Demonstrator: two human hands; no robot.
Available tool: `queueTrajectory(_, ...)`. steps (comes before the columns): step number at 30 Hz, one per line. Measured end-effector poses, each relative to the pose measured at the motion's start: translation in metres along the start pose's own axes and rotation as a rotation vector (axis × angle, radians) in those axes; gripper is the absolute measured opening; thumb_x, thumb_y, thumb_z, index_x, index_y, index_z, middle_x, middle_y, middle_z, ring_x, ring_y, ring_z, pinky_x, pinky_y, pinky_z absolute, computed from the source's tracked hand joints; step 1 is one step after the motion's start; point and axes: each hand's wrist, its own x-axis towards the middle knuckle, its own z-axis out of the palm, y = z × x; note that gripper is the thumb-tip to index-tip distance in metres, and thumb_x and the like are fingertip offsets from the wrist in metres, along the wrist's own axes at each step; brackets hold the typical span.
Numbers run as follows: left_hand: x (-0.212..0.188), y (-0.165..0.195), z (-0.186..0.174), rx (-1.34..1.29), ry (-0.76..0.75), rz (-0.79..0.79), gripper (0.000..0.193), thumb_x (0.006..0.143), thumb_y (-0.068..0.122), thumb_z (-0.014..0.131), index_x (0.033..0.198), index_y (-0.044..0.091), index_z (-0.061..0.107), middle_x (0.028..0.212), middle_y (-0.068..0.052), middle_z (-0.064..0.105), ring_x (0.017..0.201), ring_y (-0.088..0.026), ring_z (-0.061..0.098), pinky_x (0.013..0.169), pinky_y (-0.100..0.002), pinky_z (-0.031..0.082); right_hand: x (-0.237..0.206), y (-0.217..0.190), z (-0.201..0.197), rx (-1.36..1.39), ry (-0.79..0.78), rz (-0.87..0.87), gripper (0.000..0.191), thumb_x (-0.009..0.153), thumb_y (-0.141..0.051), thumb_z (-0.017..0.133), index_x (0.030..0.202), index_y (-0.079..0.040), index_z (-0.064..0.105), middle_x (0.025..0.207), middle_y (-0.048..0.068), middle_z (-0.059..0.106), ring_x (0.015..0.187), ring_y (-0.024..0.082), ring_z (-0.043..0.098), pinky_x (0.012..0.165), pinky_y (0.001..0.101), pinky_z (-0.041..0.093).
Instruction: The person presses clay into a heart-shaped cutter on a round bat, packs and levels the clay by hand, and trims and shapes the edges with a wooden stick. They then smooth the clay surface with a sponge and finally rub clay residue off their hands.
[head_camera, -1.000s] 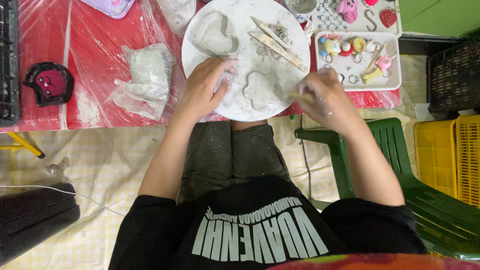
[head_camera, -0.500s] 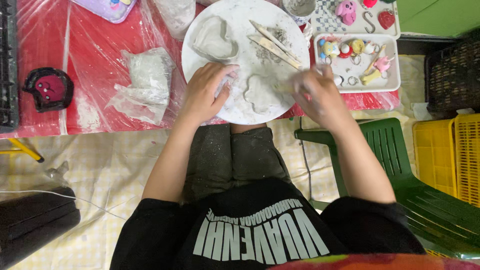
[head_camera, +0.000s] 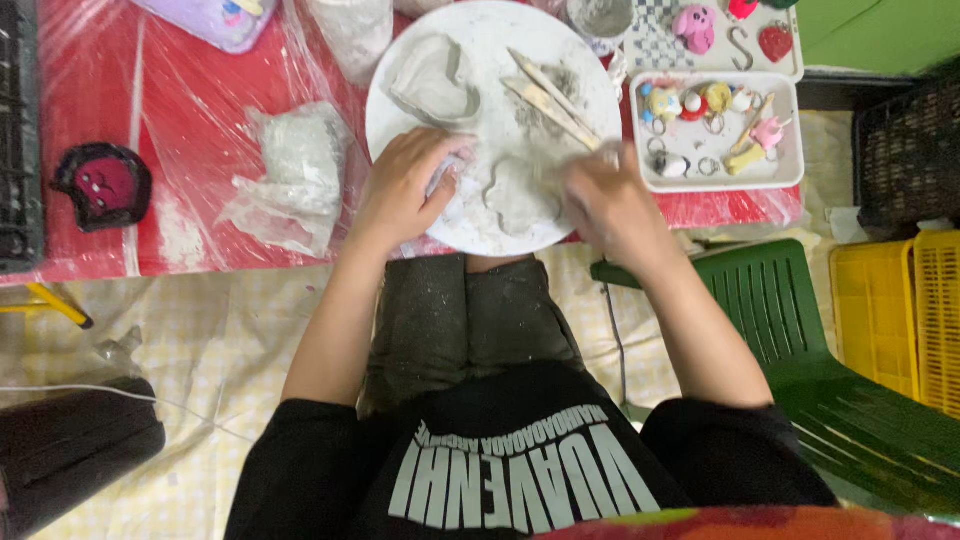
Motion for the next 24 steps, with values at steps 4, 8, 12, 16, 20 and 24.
queueTrajectory(4,0.002,-0.01,-0.003,-0.048,-0.013,-0.028,0.039,0.095,0.005,0.063,0.134,0.008,0.06,0.115,-0.01,0.07,0.111,-0.035,0.065,0.1,-0.046,0.049,-0.027,-0.001,-0.007,0.305,0.075,0.143,0.032,0.084,0.006,0.075,0.093,-0.01,0.05,0.108,0.006,0.075,0.106,0.026,0.071,0.095,0.0405,0.046)
queueTrajectory(8,0.003,-0.005,0.004,0.208,0.066,-0.021,0.036,0.097,0.008,0.066,0.132,0.009,0.06,0.119,-0.016,0.068,0.114,-0.036,0.065,0.101,-0.047,0.048,-0.051,0.02,0.007,0.384,0.417,0.439,0.032,0.096,0.01,0.074,0.105,-0.005,0.047,0.117,0.01,0.066,0.108,0.018,0.066,0.09,0.0277,0.056)
queueTrajectory(12,-0.001,0.023,0.028,0.101,0.089,-0.063,0.039,0.101,0.011,0.063,0.139,0.012,0.057,0.122,-0.013,0.069,0.118,-0.032,0.066,0.108,-0.046,0.048,-0.061,0.047,0.033,0.57,0.62,0.546,0.032,0.104,0.01,0.074,0.114,-0.003,0.046,0.118,0.01,0.059,0.108,0.012,0.064,0.098,0.0254,0.052)
queueTrajectory(16,-0.003,0.04,0.036,0.038,0.048,-0.074,0.039,0.109,0.022,0.059,0.146,0.012,0.05,0.131,-0.015,0.067,0.124,-0.035,0.062,0.111,-0.048,0.045,-0.05,0.086,0.037,0.524,0.741,0.467,0.039,0.108,0.012,0.076,0.121,-0.003,0.042,0.114,0.008,0.054,0.109,0.014,0.066,0.1,0.0277,0.054)
queueTrajectory(20,-0.002,0.038,0.026,-0.013,0.015,-0.103,0.039,0.111,0.026,0.052,0.149,0.014,0.05,0.131,-0.009,0.07,0.125,-0.033,0.062,0.112,-0.047,0.044,-0.022,0.111,0.032,0.557,0.691,0.419,0.039,0.107,0.011,0.076,0.119,-0.004,0.042,0.119,0.01,0.064,0.116,0.018,0.07,0.103,0.0295,0.054)
queueTrajectory(24,-0.001,0.026,0.017,-0.056,-0.034,-0.085,0.042,0.11,0.029,0.053,0.148,0.012,0.049,0.13,-0.008,0.072,0.12,-0.033,0.064,0.111,-0.047,0.045,0.024,0.107,0.033,0.441,0.674,0.308,0.033,0.108,0.006,0.077,0.117,-0.005,0.048,0.118,0.011,0.066,0.104,0.018,0.067,0.096,0.0295,0.055)
